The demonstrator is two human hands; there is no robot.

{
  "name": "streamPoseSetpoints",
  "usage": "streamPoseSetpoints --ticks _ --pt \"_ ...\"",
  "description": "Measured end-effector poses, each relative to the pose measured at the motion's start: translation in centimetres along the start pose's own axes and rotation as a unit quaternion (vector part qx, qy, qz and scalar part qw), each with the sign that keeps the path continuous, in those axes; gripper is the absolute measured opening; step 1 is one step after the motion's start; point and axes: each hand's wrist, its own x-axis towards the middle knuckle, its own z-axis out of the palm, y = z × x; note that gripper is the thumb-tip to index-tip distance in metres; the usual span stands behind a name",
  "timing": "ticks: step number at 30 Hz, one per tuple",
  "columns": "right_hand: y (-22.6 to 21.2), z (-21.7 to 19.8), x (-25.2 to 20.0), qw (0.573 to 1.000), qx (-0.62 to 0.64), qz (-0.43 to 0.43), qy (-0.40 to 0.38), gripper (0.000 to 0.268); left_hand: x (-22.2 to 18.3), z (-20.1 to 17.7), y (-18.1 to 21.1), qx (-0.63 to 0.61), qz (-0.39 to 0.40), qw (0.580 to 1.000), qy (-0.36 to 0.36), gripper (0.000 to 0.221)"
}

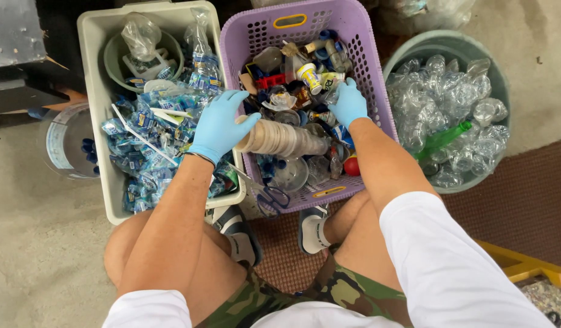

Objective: The person sits on a mat and sorts plastic waste from a purple basket into bins. They use scissors to cut labels off bottles and peel off stickers from containers, then place the cleaned items into a white bin.

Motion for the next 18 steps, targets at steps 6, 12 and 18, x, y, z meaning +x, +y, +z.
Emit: streamPoseSetpoints --ticks 6,12,18 --pt "-2.0 -2.6 -1.1 0.966 0.252 0.057 0.019 0.044 0.6 0.7 -0.1 0.01 0.043 0.997 0.07 0.046" --pt "-3.6 -4.0 -0.3 0.859 0.509 -0.038 -0.039 0.058 1.0 -0.7 2.5 -0.014 0.082 0.987 0.14 0.045" --pt "-7.6 -4.8 -4.7 0.763 0.627 -0.109 -0.115 0.047 -1.3 -2.0 7.9 -0.269 0.013 0.958 0.096 0.093"
